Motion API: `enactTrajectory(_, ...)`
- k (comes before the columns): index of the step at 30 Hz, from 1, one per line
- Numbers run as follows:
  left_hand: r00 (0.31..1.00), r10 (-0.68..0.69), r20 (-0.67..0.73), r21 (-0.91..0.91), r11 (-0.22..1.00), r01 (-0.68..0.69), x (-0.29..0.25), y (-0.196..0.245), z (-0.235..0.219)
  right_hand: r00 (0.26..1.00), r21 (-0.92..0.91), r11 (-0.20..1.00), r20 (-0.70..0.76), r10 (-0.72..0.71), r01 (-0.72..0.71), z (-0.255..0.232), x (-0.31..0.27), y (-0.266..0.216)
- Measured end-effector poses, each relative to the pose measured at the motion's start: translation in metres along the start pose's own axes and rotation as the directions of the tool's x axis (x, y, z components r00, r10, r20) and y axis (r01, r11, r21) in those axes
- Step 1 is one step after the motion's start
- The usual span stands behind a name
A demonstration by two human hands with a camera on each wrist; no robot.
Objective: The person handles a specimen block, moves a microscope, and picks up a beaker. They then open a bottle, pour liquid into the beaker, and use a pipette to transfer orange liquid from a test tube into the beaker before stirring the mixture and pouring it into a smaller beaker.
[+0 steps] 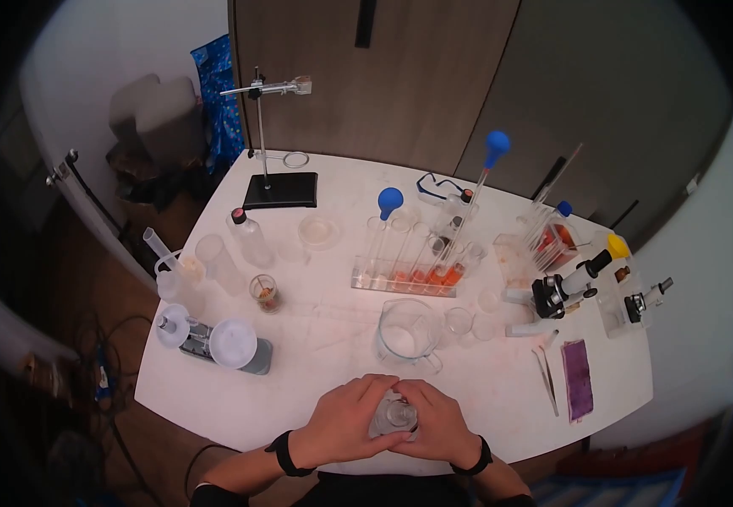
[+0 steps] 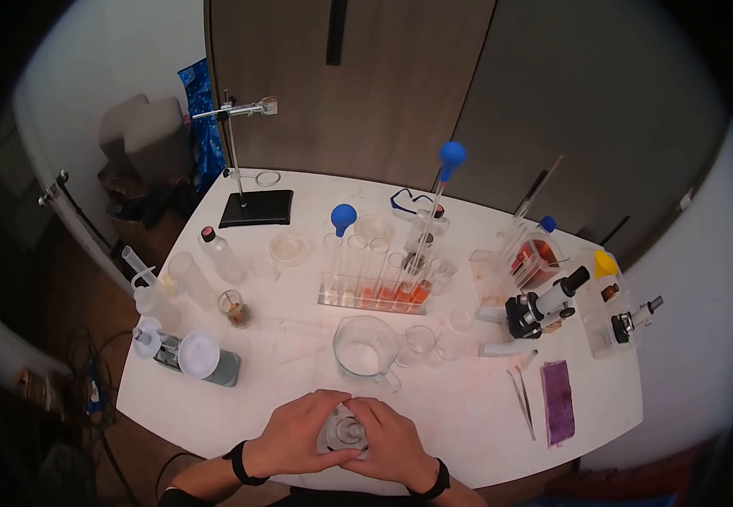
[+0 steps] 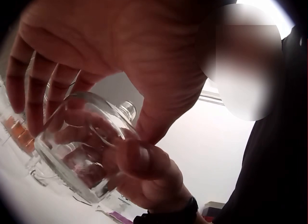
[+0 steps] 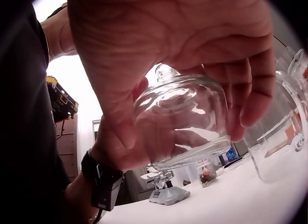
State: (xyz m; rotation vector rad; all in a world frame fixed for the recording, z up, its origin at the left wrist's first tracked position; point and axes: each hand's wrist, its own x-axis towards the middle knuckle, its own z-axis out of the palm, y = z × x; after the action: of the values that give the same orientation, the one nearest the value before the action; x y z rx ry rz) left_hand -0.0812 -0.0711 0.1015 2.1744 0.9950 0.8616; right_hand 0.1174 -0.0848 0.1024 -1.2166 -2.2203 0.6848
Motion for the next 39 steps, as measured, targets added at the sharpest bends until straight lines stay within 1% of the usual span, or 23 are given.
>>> enactTrajectory(3,0.998,-0.04,0.051,0.152,0.988,0.032,-0.007,-0.002,0.002,1.0,-0.068,0.998,0.017,-0.013,0.014,0.014,0.0,0.004)
enactTrajectory(6,0.985,-0.13,0.118,0.24,0.966,0.098,-0.011,-0.004,0.003,0.998,-0.079,0.997,0.058,0.007,-0.002,0.028,0.0,0.008)
enactTrajectory(9,0.972,-0.188,0.143,0.316,0.939,0.135,-0.015,-0.013,0.007,0.995,-0.099,0.993,0.092,-0.047,0.056,0.04,0.002,0.015)
enactTrajectory(12,0.944,-0.277,0.182,0.372,0.908,0.195,-0.014,-0.015,0.008,0.991,-0.102,0.99,0.102,-0.086,0.096,0.051,0.004,0.022)
enactTrajectory(15,0.931,-0.322,0.17,0.399,0.887,0.234,-0.012,-0.015,0.006,0.99,-0.075,0.99,0.09,-0.111,0.117,0.051,0.01,0.019)
enactTrajectory(21,0.943,-0.32,0.093,0.395,0.881,0.26,-0.011,-0.019,0.006,0.987,-0.085,0.987,0.1,-0.127,0.136,0.057,0.015,0.025)
enactTrajectory(24,0.954,-0.298,0.045,0.394,0.883,0.257,-0.009,-0.023,0.003,0.983,-0.109,0.981,0.108,-0.146,0.157,0.053,0.017,0.027)
enactTrajectory(27,0.941,-0.336,0.048,0.421,0.861,0.286,-0.005,-0.029,-0.002,0.99,-0.112,0.989,0.111,-0.088,0.1,0.04,0.017,0.025)
enactTrajectory(30,0.944,-0.323,-0.07,0.399,0.858,0.323,0.0,-0.04,-0.006,0.985,-0.116,0.993,0.17,0.023,-0.003,0.02,0.01,0.027)
enactTrajectory(31,0.94,-0.328,-0.093,0.385,0.859,0.338,0.002,-0.044,-0.007,0.986,-0.129,0.991,0.153,0.062,-0.042,0.013,0.007,0.026)
enactTrajectory(34,0.924,-0.328,-0.196,0.389,0.839,0.38,0.009,-0.058,-0.008,0.998,0.002,1.0,0.055,0.025,-0.025,0.004,-0.008,0.04)
enactTrajectory(35,0.917,-0.336,-0.214,0.389,0.832,0.395,0.012,-0.061,-0.009,1.0,0.04,0.999,0.008,0.026,-0.026,-0.001,-0.011,0.042)
enactTrajectory(38,0.901,-0.305,-0.309,0.422,0.805,0.417,0.019,-0.074,-0.005,0.992,0.149,0.988,-0.113,0.048,-0.031,-0.014,-0.02,0.048)
enactTrajectory(39,0.888,-0.328,-0.322,0.394,0.806,0.441,0.022,-0.077,-0.005,0.987,0.179,0.983,-0.147,0.064,-0.037,-0.017,-0.023,0.053)
